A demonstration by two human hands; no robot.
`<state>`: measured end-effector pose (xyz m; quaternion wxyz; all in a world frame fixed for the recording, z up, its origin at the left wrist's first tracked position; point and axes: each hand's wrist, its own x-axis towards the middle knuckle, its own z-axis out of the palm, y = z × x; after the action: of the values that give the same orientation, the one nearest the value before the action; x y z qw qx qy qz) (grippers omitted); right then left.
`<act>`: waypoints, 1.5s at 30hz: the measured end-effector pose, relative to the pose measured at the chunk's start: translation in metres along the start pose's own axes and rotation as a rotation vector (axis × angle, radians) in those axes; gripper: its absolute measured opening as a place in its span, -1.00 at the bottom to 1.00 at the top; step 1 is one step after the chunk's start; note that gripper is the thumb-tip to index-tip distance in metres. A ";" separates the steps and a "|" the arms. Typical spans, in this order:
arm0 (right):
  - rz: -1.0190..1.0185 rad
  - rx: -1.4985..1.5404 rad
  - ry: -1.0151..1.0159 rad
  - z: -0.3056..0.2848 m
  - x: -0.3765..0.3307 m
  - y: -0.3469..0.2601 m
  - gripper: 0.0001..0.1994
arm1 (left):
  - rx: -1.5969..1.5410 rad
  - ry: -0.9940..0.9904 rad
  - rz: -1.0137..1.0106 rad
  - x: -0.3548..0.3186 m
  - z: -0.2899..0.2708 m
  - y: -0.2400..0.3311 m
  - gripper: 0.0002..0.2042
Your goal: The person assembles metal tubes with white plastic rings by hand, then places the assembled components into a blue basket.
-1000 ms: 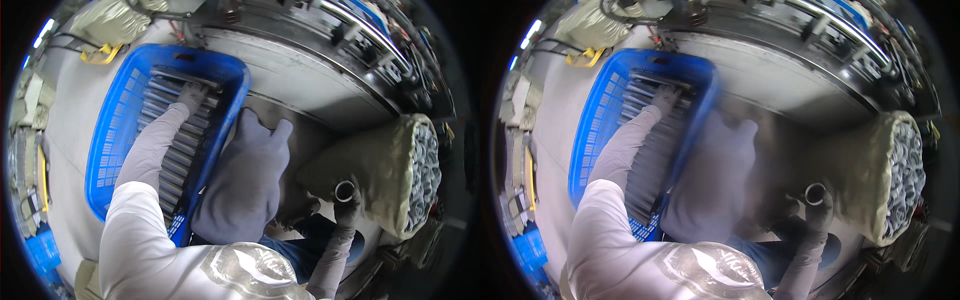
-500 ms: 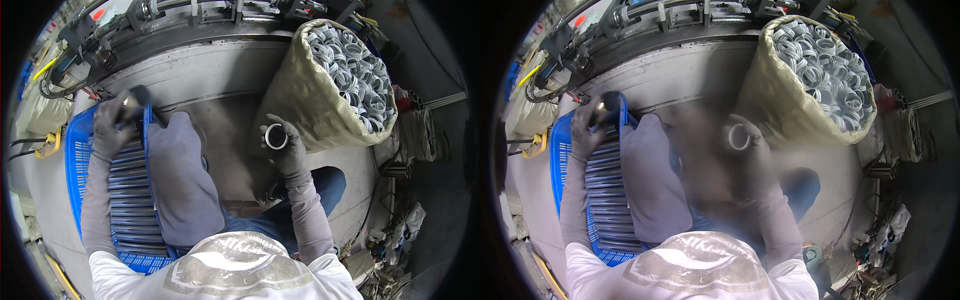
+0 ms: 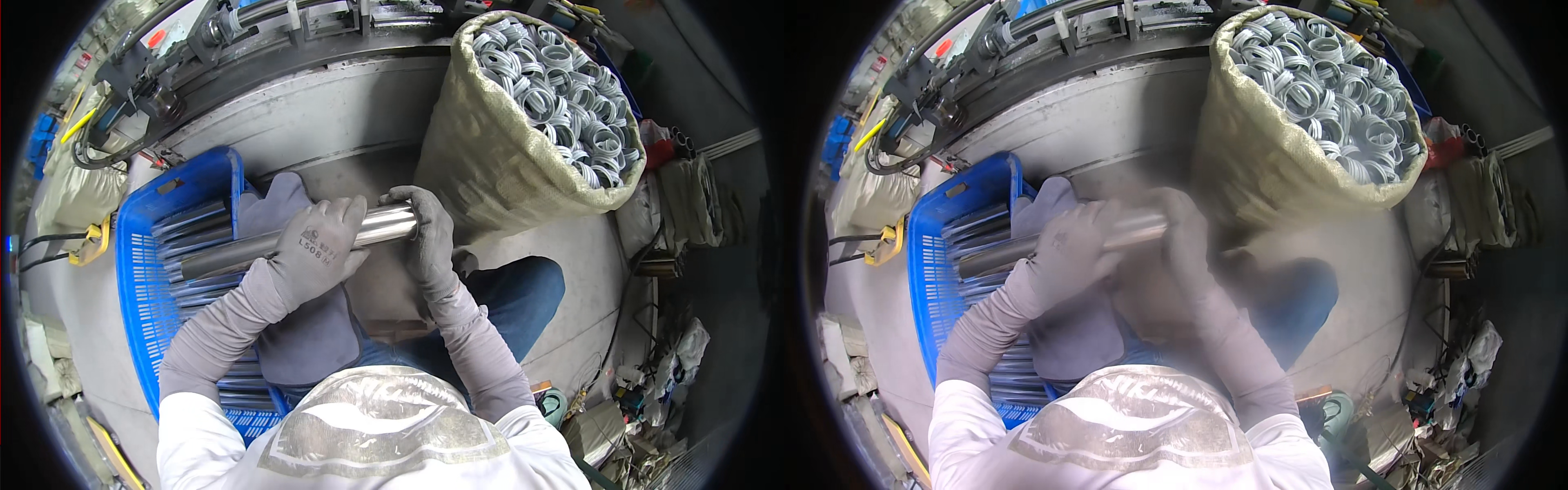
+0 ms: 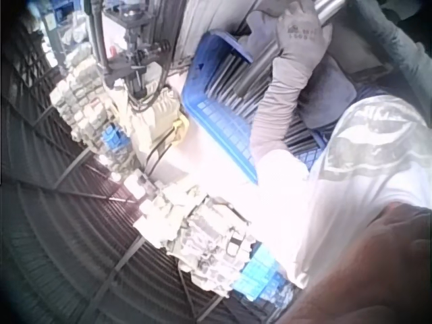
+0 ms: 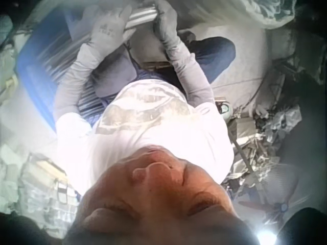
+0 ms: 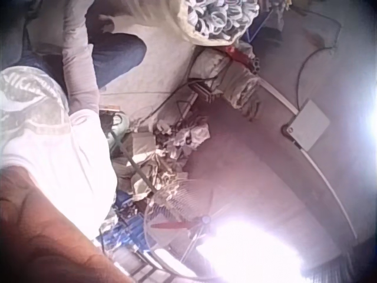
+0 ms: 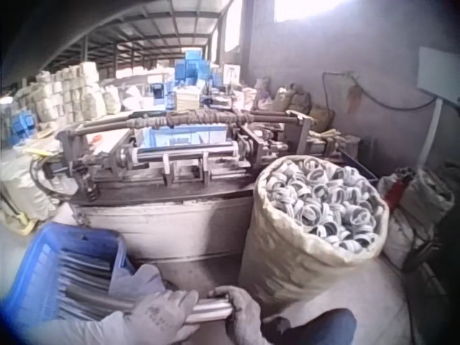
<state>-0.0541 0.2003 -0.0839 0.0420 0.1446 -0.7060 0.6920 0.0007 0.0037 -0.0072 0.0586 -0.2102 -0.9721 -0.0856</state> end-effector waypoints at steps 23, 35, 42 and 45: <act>0.568 0.811 0.526 -0.036 0.020 -0.017 -0.63 | -1.310 0.360 -0.299 -0.024 0.014 -0.011 -0.41; -0.239 -1.385 0.207 -0.178 0.167 -0.118 -0.63 | -0.560 0.514 -0.229 0.020 -0.113 -0.018 -0.55; -0.363 -1.449 0.047 -0.174 0.172 -0.103 -0.83 | -0.063 0.154 -0.120 -0.003 -0.032 -0.003 -0.36; -0.301 -1.267 0.041 -0.166 0.151 -0.114 -0.84 | -0.073 0.159 -0.108 -0.006 -0.022 -0.007 -0.36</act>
<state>-0.1922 0.3419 0.0714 0.2289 0.1759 -0.9485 0.1307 0.0053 -0.0093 0.0122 0.1231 -0.1523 -0.9705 -0.1404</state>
